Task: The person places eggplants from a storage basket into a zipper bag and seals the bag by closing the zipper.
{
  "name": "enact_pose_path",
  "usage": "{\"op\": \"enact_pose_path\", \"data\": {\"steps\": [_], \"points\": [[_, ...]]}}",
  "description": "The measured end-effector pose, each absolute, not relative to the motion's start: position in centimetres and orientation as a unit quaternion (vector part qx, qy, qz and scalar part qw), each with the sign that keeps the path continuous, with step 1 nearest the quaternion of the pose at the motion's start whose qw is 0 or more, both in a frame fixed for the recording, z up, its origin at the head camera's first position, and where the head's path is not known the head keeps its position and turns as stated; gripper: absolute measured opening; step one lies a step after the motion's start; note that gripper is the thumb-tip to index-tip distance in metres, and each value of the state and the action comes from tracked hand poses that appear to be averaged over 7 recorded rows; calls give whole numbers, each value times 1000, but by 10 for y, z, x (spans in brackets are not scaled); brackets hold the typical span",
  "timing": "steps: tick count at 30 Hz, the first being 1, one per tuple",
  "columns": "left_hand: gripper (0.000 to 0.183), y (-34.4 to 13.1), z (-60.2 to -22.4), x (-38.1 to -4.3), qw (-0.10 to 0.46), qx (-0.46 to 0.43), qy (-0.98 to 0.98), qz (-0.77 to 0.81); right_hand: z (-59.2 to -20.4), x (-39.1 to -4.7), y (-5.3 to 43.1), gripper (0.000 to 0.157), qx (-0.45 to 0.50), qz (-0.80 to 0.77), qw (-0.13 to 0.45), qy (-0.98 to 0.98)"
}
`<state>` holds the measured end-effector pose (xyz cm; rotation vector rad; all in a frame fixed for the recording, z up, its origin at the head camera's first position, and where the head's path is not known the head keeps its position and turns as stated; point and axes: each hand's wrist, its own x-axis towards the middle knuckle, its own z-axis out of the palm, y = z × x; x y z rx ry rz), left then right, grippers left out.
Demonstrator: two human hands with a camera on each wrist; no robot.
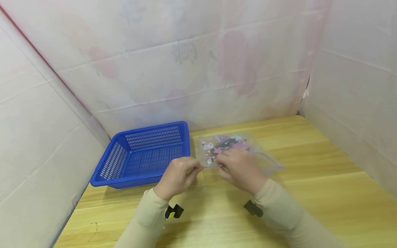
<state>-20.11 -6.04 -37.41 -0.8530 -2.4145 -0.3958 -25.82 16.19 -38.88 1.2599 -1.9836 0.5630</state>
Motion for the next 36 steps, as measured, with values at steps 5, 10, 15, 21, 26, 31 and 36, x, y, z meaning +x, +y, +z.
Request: {"op": "enact_pose_path", "data": {"steps": [5,10,15,21,26,31,36], "points": [[13,-60,-373,-200,275,-317,-896,-145,-387,-260,166,14,480,208,355,-775],[11,-60,-373,-199,271,-313,-898,-150,-386,-262,169,12,477,208,356,-776],[11,-60,-374,-199,271,-309,-899,-152,-385,-263,172,15,477,211,357,-775],[10,-60,-373,-198,272,-313,-896,-158,-381,-266,179,16,482,209,351,-775],[9,-61,-373,-198,277,-318,-892,-161,-380,-269,184,18,484,215,338,-778],[8,-62,-372,-198,279,-319,-890,-166,-377,-271,188,20,483,215,332,-781],[7,-62,-372,-198,281,-322,-888,-171,-373,-273,195,21,479,215,340,-780]]}}
